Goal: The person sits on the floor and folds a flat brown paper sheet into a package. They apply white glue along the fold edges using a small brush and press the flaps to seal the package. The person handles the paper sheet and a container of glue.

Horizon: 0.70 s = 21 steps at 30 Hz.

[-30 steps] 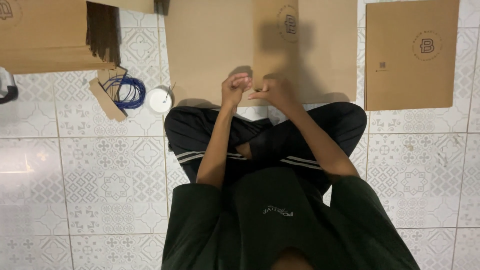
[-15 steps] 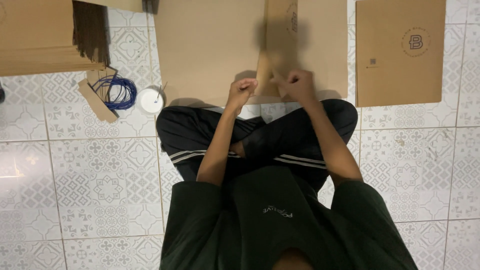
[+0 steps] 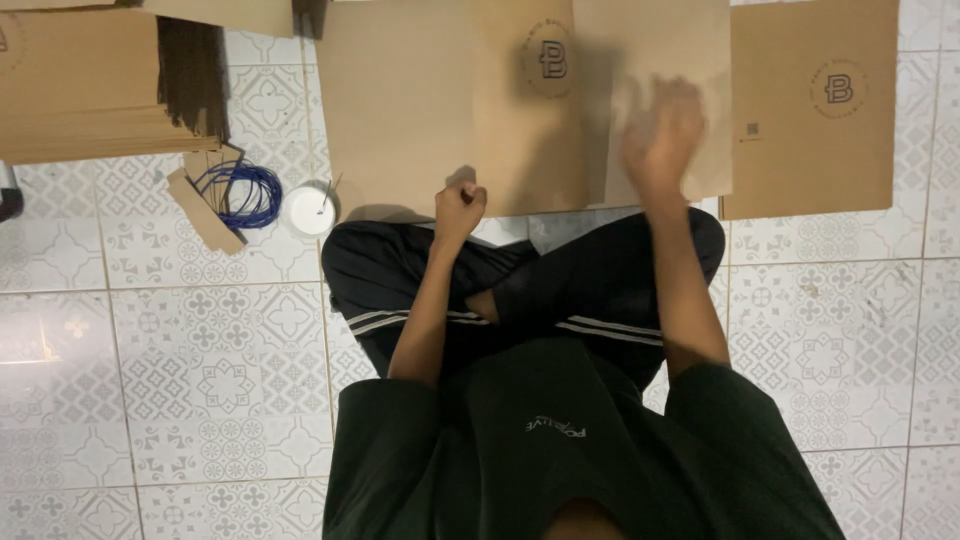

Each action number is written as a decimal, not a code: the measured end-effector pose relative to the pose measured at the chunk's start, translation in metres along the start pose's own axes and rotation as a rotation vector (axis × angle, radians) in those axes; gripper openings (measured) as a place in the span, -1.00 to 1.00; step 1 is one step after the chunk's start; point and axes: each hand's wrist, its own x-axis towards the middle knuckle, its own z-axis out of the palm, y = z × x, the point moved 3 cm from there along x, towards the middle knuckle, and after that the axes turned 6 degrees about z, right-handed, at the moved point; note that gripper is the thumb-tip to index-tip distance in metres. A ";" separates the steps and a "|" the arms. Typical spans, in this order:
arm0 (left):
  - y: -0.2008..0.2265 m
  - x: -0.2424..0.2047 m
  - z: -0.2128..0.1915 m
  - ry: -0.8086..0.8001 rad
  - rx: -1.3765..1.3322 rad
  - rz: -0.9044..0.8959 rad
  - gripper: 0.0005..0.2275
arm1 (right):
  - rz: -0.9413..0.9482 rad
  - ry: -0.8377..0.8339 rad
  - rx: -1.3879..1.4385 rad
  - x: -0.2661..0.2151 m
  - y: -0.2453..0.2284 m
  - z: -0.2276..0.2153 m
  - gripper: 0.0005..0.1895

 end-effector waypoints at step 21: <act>-0.217 0.053 -0.098 -0.100 0.766 -0.480 -0.67 | -0.418 -0.547 0.034 -0.014 -0.150 0.238 -0.31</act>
